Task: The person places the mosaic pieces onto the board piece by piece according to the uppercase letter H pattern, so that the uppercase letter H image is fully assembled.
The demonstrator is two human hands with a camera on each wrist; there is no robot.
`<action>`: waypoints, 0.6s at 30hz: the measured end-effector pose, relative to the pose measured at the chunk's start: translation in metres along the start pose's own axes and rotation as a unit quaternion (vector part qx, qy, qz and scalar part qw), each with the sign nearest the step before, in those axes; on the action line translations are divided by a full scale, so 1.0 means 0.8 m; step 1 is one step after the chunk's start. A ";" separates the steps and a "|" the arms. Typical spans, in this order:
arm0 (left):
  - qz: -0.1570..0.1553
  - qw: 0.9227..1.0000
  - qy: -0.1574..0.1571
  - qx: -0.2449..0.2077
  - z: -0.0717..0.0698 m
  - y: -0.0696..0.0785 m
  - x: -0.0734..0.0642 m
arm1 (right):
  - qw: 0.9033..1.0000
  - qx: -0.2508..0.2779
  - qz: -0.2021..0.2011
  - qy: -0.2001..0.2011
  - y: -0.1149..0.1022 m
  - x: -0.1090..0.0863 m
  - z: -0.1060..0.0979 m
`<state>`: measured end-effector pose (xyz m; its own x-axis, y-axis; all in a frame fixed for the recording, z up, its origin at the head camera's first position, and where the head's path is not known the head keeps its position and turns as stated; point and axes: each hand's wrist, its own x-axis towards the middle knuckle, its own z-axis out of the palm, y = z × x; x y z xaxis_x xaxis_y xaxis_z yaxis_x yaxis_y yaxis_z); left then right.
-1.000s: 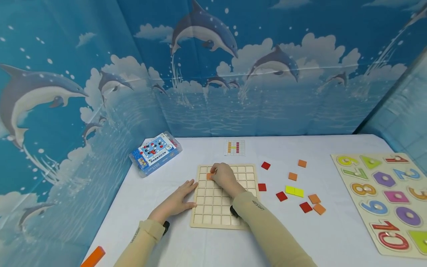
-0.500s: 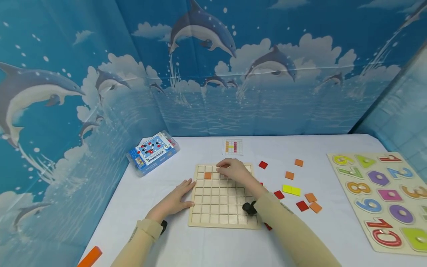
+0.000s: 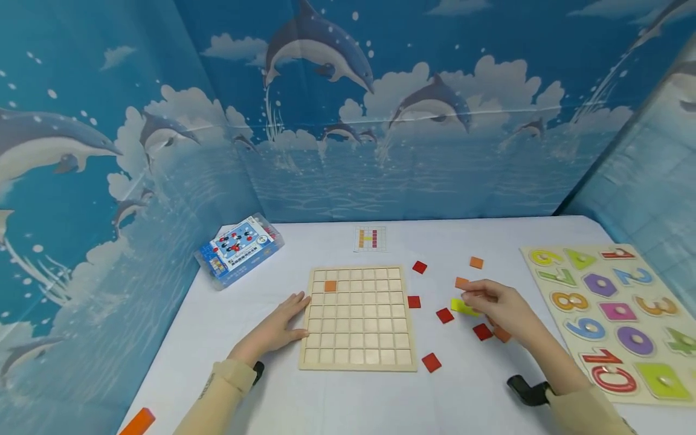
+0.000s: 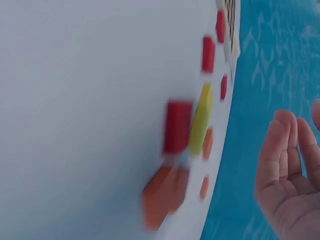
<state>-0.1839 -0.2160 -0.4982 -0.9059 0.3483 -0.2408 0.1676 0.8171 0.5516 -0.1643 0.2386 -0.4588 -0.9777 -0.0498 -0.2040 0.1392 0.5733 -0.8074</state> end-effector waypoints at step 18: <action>0.000 1.000 -0.004 -0.002 0.000 0.003 -0.003 | 0.998 -0.016 0.045 0.052 0.081 -0.058 -0.037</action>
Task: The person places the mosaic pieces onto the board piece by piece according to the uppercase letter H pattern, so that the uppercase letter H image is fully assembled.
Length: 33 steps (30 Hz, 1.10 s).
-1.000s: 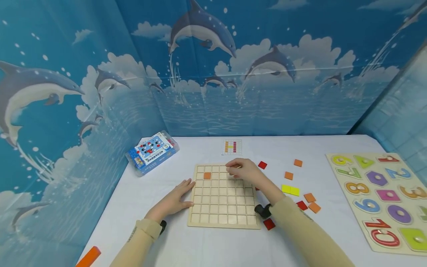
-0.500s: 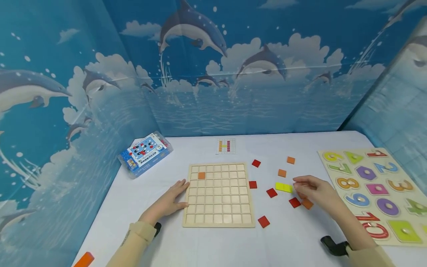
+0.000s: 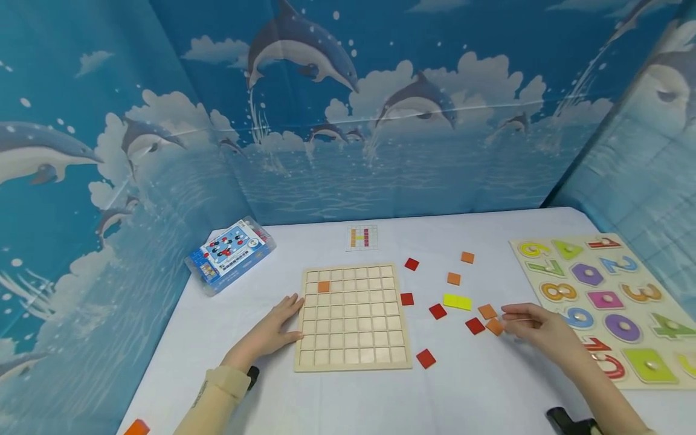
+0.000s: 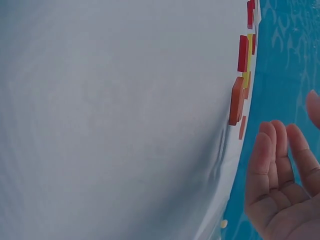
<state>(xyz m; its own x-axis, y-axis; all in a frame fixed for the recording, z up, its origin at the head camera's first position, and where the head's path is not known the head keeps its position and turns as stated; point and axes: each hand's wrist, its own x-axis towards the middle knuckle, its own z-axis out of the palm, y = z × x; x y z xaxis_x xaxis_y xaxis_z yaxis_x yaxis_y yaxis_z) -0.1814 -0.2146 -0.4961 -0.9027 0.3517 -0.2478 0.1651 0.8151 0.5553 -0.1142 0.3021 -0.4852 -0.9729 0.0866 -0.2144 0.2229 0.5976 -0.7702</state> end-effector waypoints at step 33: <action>0.009 1.000 0.005 0.009 0.000 -0.008 0.001 | 0.988 -0.113 0.108 -0.015 -0.012 0.030 0.021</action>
<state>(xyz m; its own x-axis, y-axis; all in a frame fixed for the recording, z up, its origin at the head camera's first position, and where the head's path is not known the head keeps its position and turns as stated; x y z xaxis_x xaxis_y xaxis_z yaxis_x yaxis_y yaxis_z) -0.1829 -0.2195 -0.4997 -0.9038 0.3615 -0.2292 0.1883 0.8166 0.5456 -0.1382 0.2856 -0.4930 -0.9014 0.2095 -0.3790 0.4020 0.7304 -0.5522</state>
